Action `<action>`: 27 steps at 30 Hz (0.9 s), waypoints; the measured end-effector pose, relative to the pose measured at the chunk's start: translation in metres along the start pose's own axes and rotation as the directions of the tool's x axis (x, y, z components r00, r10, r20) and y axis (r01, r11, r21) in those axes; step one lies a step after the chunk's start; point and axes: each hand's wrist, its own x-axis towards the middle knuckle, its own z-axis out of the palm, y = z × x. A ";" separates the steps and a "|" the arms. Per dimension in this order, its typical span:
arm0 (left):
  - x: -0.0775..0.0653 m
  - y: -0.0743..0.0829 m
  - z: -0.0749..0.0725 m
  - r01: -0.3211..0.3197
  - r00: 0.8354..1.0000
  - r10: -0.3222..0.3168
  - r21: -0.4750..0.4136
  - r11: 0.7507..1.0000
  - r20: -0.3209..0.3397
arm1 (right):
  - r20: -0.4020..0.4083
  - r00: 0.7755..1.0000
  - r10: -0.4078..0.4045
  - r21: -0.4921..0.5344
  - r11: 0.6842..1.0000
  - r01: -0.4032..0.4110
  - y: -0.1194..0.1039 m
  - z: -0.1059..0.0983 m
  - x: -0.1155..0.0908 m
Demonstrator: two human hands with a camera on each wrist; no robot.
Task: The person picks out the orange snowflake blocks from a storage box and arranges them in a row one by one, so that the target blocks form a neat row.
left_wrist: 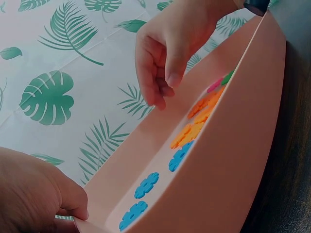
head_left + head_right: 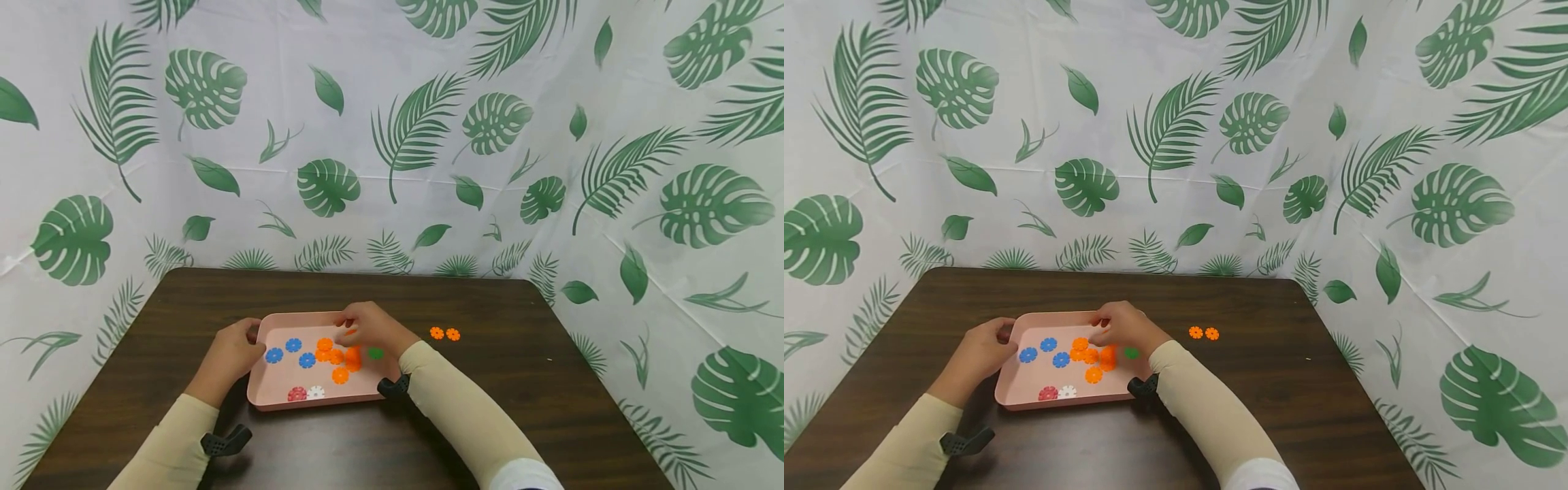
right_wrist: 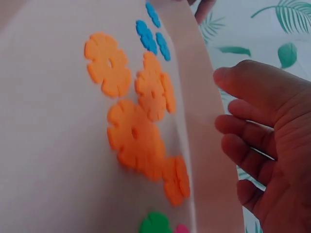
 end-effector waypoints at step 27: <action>0.000 0.000 0.000 0.006 1.000 -0.006 -0.001 1.000 0.000 | 0.171 0.985 -0.028 -0.151 0.987 0.054 -0.008 0.023 0.024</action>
